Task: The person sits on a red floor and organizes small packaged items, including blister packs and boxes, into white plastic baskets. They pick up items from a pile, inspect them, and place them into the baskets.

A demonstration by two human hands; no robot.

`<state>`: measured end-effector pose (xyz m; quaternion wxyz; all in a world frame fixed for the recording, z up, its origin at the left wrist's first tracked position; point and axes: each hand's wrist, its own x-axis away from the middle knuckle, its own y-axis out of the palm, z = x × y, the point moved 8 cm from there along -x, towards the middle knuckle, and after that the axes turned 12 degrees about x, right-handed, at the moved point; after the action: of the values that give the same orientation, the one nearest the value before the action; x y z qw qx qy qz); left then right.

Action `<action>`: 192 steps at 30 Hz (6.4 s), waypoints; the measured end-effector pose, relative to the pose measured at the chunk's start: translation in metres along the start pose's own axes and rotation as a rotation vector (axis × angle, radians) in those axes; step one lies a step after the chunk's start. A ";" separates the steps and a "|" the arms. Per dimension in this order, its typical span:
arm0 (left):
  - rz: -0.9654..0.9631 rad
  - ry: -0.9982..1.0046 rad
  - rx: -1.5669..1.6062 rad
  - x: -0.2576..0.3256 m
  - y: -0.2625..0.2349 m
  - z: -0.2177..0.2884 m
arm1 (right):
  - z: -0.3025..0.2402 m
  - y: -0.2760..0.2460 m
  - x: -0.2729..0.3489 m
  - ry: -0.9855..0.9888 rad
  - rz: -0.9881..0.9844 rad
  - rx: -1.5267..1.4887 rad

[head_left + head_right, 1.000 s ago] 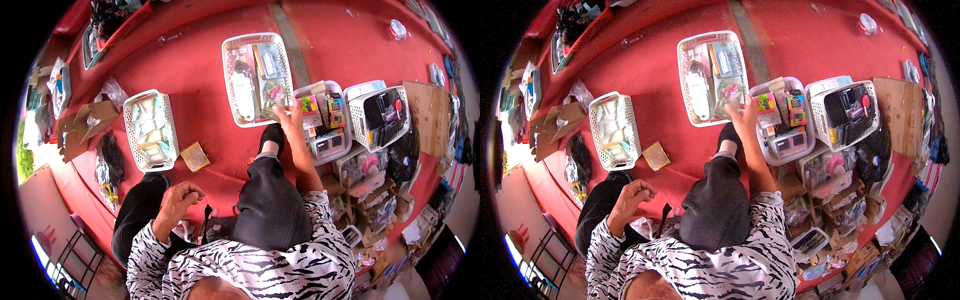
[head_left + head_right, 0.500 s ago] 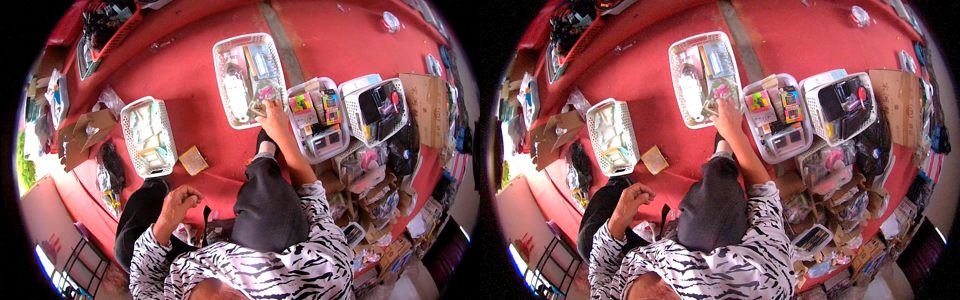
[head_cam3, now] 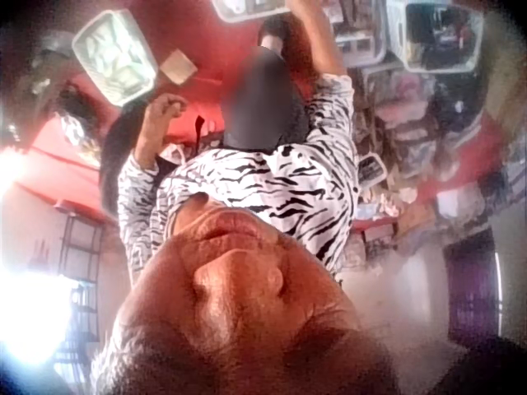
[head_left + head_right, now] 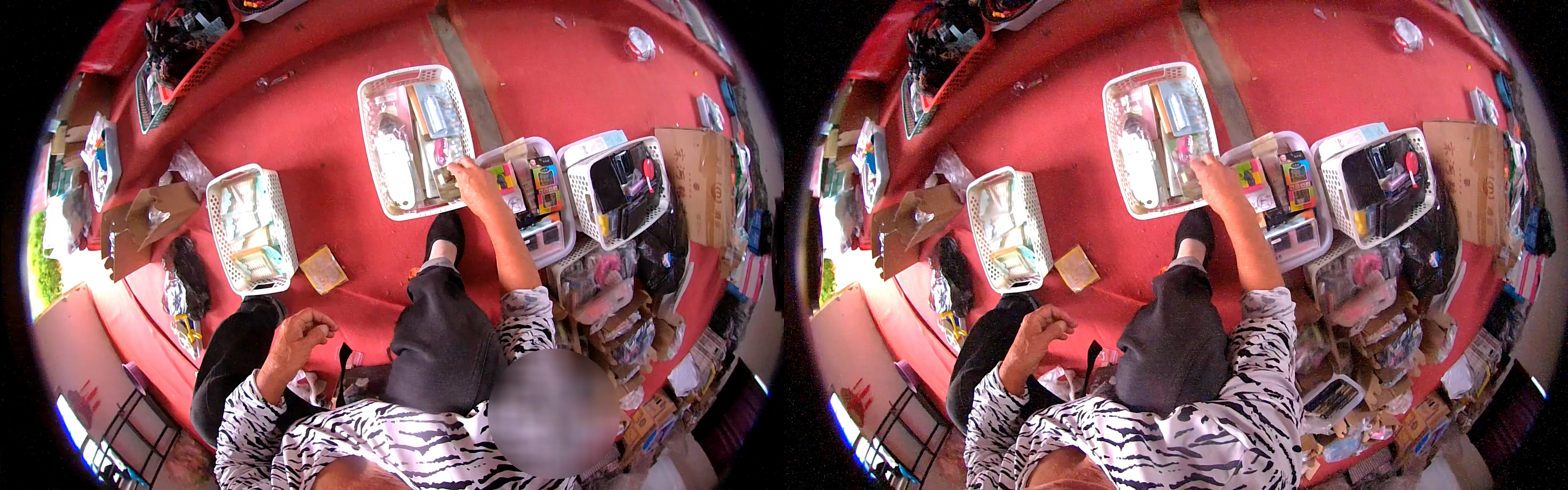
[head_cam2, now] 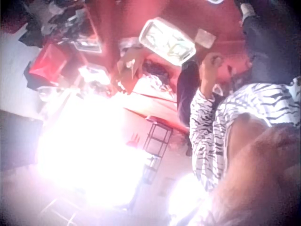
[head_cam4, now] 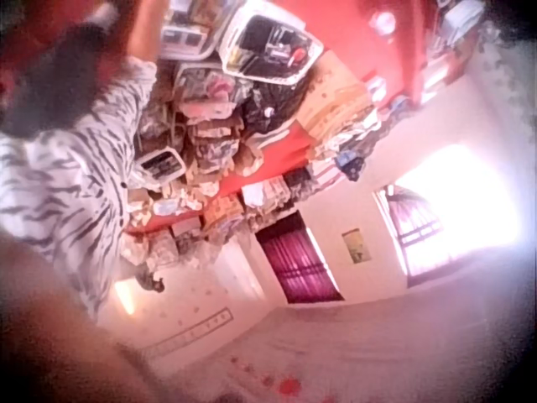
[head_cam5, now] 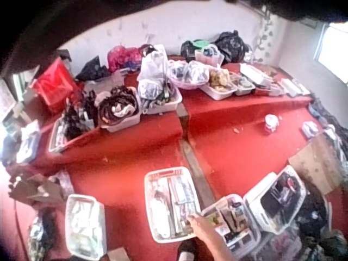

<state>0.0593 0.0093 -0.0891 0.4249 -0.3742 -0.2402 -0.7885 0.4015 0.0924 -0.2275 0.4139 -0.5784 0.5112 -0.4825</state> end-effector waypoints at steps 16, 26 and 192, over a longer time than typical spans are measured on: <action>-0.013 0.175 -0.128 0.002 -0.015 -0.003 | -0.014 0.003 0.000 0.032 0.011 0.018; -0.130 0.330 -0.776 0.039 0.024 -0.018 | -0.267 0.007 -0.016 -0.903 -0.439 -0.013; 0.229 0.107 0.697 0.023 -0.072 0.032 | 0.010 0.031 -0.173 0.476 -0.101 -0.205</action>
<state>0.0017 0.0577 -0.0557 0.6243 -0.1895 -0.4282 -0.6253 0.4031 0.2590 -0.2832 0.1966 -0.5122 0.6112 -0.5705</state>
